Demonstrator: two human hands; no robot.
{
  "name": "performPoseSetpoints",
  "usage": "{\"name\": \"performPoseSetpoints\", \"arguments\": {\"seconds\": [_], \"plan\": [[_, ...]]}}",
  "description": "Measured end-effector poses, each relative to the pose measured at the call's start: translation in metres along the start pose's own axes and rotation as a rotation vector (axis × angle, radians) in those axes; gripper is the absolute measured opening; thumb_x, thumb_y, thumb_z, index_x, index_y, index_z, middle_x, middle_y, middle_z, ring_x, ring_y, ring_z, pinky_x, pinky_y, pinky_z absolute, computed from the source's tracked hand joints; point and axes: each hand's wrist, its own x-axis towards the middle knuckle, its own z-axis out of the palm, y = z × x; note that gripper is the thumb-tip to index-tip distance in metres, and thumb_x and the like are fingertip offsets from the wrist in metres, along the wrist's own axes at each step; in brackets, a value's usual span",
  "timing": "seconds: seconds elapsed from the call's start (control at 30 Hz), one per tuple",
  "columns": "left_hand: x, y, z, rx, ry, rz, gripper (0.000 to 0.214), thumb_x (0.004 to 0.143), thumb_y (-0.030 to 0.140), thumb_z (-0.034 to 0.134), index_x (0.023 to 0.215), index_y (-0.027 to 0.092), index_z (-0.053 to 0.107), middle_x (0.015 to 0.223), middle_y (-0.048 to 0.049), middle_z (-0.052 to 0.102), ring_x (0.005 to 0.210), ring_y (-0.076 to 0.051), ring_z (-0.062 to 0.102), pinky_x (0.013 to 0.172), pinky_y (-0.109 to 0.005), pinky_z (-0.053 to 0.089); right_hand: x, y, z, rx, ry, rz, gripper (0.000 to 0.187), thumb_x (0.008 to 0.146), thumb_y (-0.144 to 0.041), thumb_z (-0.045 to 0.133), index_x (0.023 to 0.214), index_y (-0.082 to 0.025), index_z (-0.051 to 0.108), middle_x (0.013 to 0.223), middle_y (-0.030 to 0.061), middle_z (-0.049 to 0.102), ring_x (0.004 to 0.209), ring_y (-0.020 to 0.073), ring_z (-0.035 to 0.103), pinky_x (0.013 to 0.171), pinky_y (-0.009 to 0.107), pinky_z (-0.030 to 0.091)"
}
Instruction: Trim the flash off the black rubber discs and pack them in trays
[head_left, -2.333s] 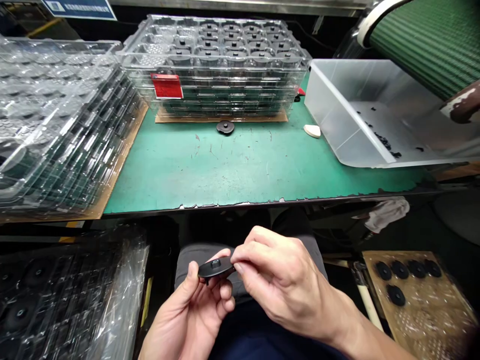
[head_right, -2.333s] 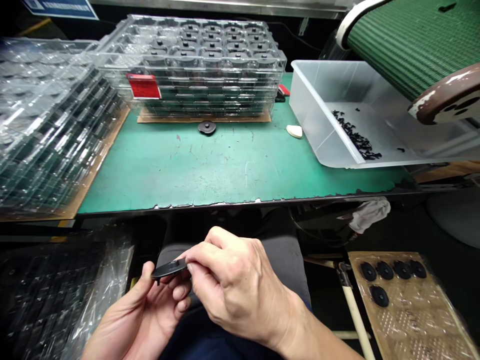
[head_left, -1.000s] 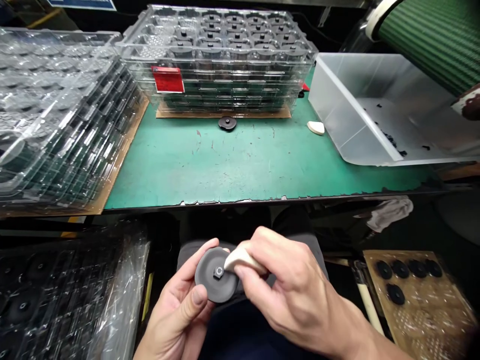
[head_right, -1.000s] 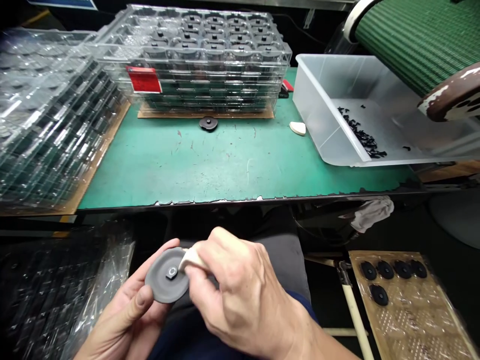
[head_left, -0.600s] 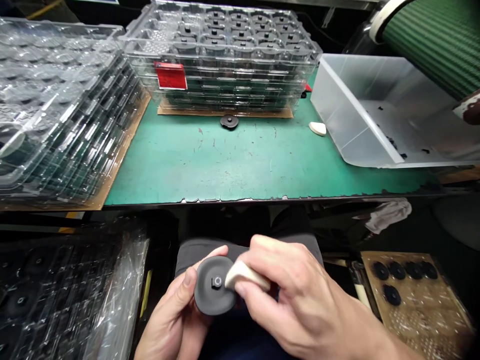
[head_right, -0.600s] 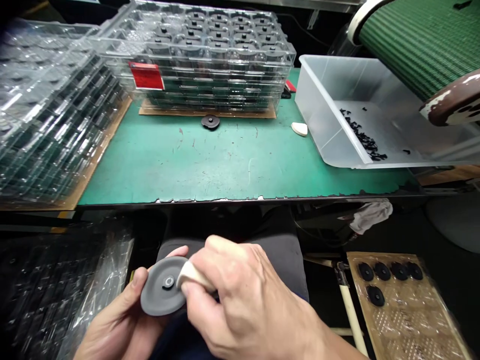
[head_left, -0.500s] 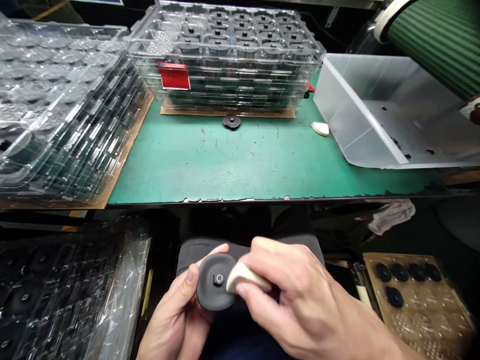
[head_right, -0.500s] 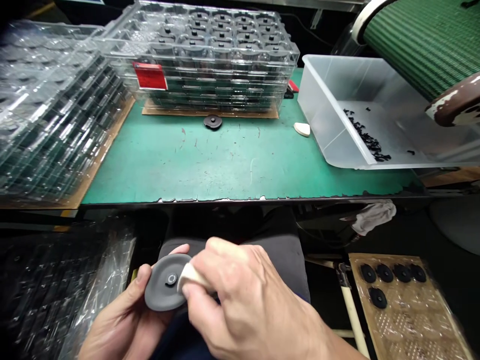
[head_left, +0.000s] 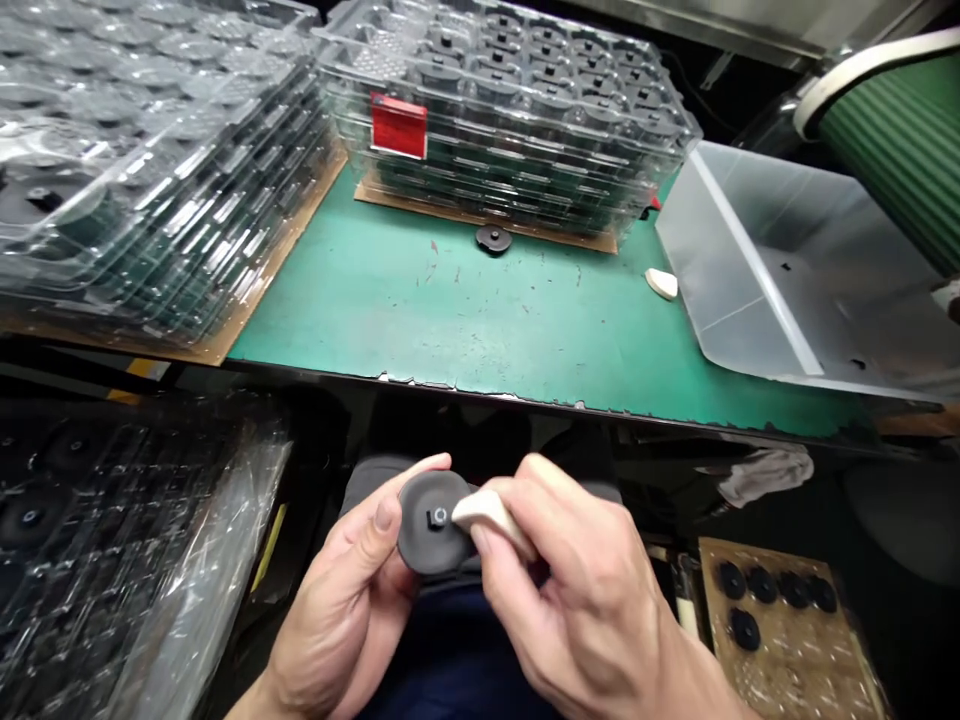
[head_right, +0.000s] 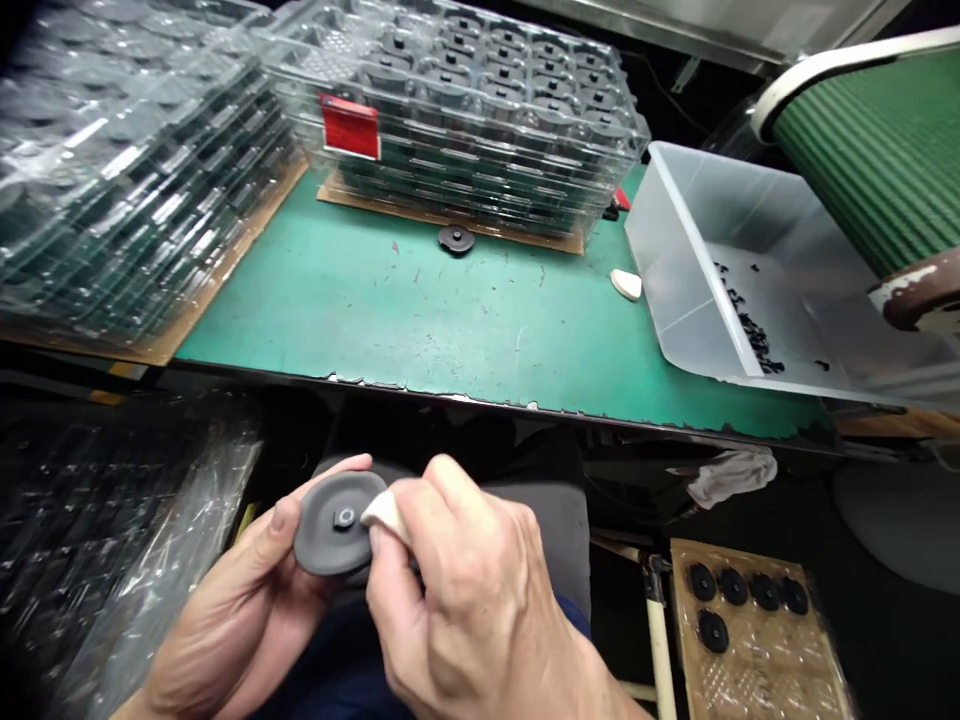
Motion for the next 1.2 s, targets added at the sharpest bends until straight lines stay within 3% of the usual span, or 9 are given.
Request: {"name": "performPoseSetpoints", "arguments": {"seconds": [0.13,0.27,0.53,0.73,0.83,0.93,1.03,1.1,1.2], "plan": [[0.004,0.001,-0.009,0.01,-0.119,-0.036,0.035,0.09,0.04,0.075,0.12,0.021,0.079,0.113,-0.0087,0.081,0.098,-0.022,0.073,0.086,-0.025,0.058,0.003,-0.001,-0.002,-0.017,-0.069,-0.013,0.014,0.099,-0.014,0.052,0.088,-0.02,0.057,0.08,0.0008,0.048,0.063,0.0135,0.044,0.059,0.031,0.034],[0.007,-0.001,-0.017,-0.061,-0.287,-0.132,0.024,0.097,0.037,0.067,0.106,0.021,0.083,0.096,-0.0064,0.081,0.088,-0.02,0.073,0.08,-0.027,0.058,0.016,0.0,-0.008,-0.051,-0.164,-0.23,0.021,0.102,-0.013,0.048,0.115,-0.017,0.065,0.093,0.0062,0.058,0.077,0.0186,0.054,0.067,0.033,0.042],[0.009,-0.007,-0.018,-0.115,-0.296,-0.077,0.031,0.1,0.04,0.062,0.114,0.02,0.081,0.11,-0.0084,0.081,0.092,-0.018,0.072,0.084,-0.026,0.058,0.027,-0.005,-0.005,-0.114,-0.169,-0.299,0.025,0.1,-0.011,0.051,0.121,-0.016,0.064,0.092,0.0066,0.058,0.077,0.0194,0.053,0.068,0.035,0.042],[0.009,-0.001,-0.021,-0.104,-0.059,0.115,0.039,0.096,0.044,0.068,0.129,0.023,0.073,0.114,-0.0058,0.08,0.095,-0.015,0.071,0.082,-0.018,0.057,0.023,-0.006,0.009,-0.083,-0.081,-0.123,0.013,0.102,-0.014,0.052,0.096,-0.018,0.063,0.08,0.0019,0.047,0.063,0.0141,0.042,0.058,0.031,0.034],[0.012,0.001,-0.026,-0.058,-0.168,-0.016,0.036,0.098,0.044,0.064,0.118,0.018,0.077,0.102,-0.0098,0.079,0.086,-0.019,0.071,0.078,-0.026,0.062,0.027,-0.005,0.007,-0.096,-0.115,-0.122,0.013,0.103,-0.013,0.051,0.1,-0.017,0.064,0.086,0.0035,0.053,0.069,0.0147,0.047,0.063,0.031,0.038],[0.013,0.0,-0.031,-0.066,-0.314,-0.221,0.039,0.1,0.045,0.058,0.093,0.013,0.08,0.077,-0.0096,0.073,0.07,-0.021,0.069,0.066,-0.037,0.065,0.039,-0.009,-0.001,-0.108,-0.293,-0.312,0.019,0.104,-0.016,0.048,0.112,-0.016,0.065,0.098,0.0077,0.062,0.081,0.0194,0.053,0.073,0.036,0.044],[0.015,-0.001,-0.032,-0.149,-0.336,-0.333,0.044,0.102,0.046,0.054,0.092,0.012,0.079,0.077,-0.011,0.073,0.068,-0.023,0.071,0.063,-0.041,0.066,0.048,-0.01,-0.006,-0.144,-0.414,-0.471,0.023,0.104,-0.019,0.047,0.116,-0.016,0.066,0.104,0.0093,0.064,0.087,0.0226,0.053,0.079,0.04,0.044],[0.017,0.0,-0.032,-0.226,-0.26,-0.239,0.036,0.101,0.043,0.058,0.107,0.014,0.079,0.094,-0.0116,0.078,0.081,-0.023,0.074,0.073,-0.041,0.067,0.047,-0.009,-0.003,-0.211,-0.29,-0.399,0.017,0.103,-0.016,0.049,0.11,-0.017,0.064,0.101,0.0083,0.063,0.087,0.022,0.051,0.08,0.04,0.042],[0.021,0.005,-0.033,-0.259,-0.12,0.021,0.035,0.097,0.035,0.069,0.129,0.023,0.071,0.12,-0.008,0.078,0.101,-0.019,0.073,0.089,-0.028,0.063,0.037,-0.006,0.008,-0.202,-0.158,-0.204,0.014,0.102,-0.015,0.05,0.09,-0.017,0.057,0.083,0.0038,0.052,0.075,0.0183,0.044,0.07,0.036,0.036]]}}
